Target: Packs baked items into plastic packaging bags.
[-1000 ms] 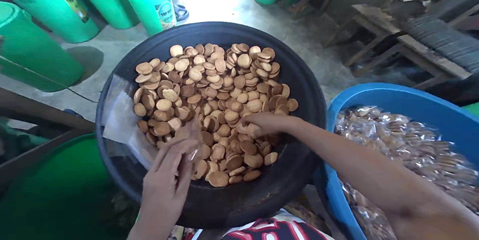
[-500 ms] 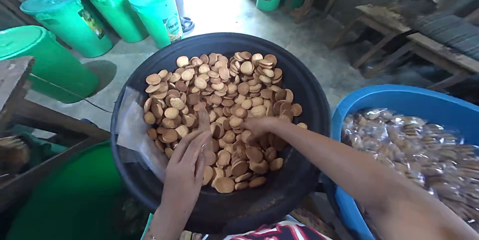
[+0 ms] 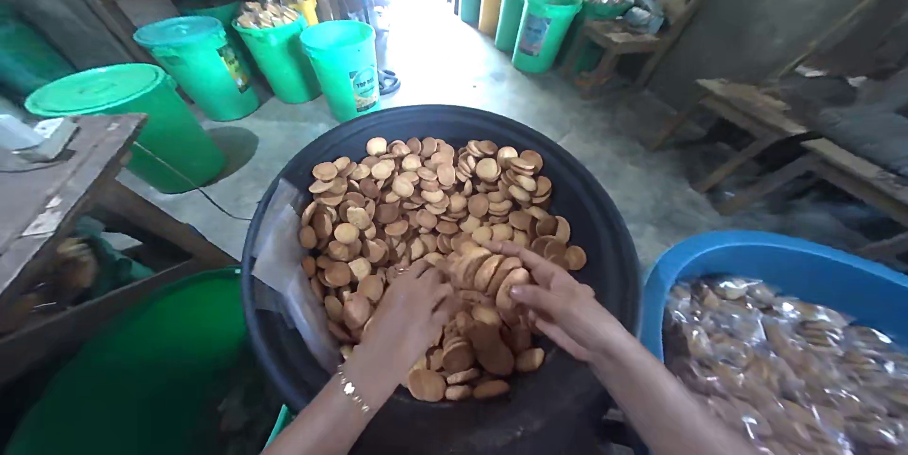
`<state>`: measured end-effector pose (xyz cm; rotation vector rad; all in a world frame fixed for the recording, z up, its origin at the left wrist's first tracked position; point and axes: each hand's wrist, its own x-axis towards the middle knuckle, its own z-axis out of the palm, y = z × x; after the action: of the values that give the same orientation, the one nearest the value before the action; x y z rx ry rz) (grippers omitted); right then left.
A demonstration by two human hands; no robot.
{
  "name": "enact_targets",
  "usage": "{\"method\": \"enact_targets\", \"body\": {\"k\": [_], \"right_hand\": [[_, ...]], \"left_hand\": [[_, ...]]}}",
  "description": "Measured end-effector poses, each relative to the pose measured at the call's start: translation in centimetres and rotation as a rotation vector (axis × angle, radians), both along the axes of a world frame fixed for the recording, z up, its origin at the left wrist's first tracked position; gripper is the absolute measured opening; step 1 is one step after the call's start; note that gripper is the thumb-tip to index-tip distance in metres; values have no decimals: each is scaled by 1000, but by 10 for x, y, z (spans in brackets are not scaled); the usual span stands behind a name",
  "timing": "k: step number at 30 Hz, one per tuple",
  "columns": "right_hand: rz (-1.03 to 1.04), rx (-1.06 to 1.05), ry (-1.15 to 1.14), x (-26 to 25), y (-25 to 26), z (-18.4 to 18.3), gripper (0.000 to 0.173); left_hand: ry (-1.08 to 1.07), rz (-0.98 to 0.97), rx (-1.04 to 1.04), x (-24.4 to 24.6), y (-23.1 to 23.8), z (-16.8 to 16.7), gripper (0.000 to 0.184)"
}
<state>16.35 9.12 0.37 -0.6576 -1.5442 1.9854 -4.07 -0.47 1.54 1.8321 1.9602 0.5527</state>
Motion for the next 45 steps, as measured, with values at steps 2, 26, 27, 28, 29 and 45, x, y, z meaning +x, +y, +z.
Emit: {"method": "enact_targets", "body": {"k": [2,26,27,28,29,45], "right_hand": [[-44,427,-214,-6,-14,6,54],[-271,611,-221,-62,-35,8,47],[-294,622,-229,-66,-36,4,45],[-295,553,-190,-69,-37,2,47],[-284,445,-113,-71,-38,2,52],[-65,914,-76,-7,-16,76,31]], "left_hand": [[-50,22,-78,9,8,12,45],[257,42,848,27,-23,-16,33],[265,-3,861,35,-25,-16,31],[257,-62,861,42,-27,-17,29],[227,-121,868,48,-28,-20,27],[-1978,-532,177,-8,-48,-44,42]]}}
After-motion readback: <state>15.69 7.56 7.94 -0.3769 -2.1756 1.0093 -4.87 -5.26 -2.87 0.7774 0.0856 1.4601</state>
